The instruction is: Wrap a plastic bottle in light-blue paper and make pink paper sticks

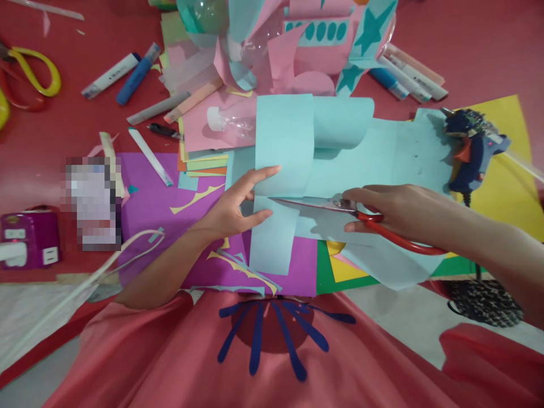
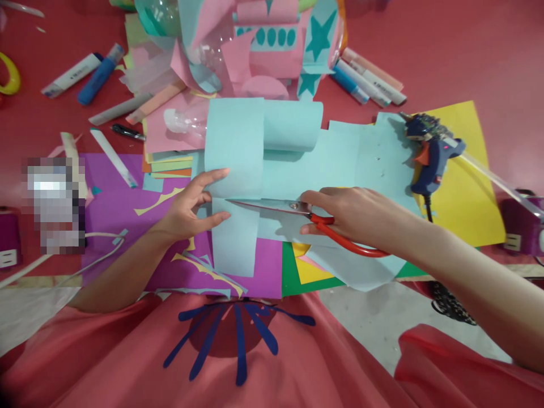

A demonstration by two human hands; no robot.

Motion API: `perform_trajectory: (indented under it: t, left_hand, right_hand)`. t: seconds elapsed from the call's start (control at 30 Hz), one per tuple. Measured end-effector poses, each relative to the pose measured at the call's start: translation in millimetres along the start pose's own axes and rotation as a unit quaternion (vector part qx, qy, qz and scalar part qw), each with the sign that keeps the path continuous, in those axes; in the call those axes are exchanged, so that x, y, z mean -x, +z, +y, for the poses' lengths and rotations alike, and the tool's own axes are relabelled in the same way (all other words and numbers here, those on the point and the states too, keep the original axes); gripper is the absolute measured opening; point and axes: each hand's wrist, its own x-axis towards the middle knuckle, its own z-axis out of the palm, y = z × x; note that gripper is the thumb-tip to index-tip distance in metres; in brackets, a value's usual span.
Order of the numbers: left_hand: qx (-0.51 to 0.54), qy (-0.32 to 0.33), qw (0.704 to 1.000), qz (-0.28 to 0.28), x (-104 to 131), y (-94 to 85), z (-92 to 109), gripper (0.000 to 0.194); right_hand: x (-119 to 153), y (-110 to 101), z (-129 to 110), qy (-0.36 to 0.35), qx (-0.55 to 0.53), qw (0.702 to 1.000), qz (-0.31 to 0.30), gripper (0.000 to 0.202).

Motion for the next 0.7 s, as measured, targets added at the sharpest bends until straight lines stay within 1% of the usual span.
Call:
perform_trajectory:
  t: [0.13, 0.3, 0.4, 0.5, 0.7]
  left_hand:
    - [0.001, -0.013, 1.0, -0.002, 0.4, 0.2, 0.7, 0.066]
    - [0.005, 0.0, 1.0, -0.004, 0.7, 1.6, -1.9, 0.067]
    - [0.004, -0.004, 1.0, -0.005, 0.5, 2.5, -3.9, 0.067]
    - [0.003, -0.004, 1.0, -0.007, 0.1, 2.6, -4.7, 0.067]
    - [0.003, 0.021, 1.0, -0.009, -0.4, 1.8, -2.6, 0.068]
  right_hand:
    - [1.8, 1.5, 1.5, 0.01, -0.004, 1.0, -0.008, 0.063]
    - [0.3, 0.3, -0.1, 0.031, -0.022, 0.999, -0.033, 0.06]
    - [-2.4, -1.3, -3.5, 0.037, -0.03, 0.998, -0.048, 0.059]
    - [-5.2, -1.0, -6.8, 0.028, -0.035, 0.998, -0.047, 0.056]
    - [-9.9, 2.2, -10.8, 0.0, -0.025, 0.999, -0.04, 0.055]
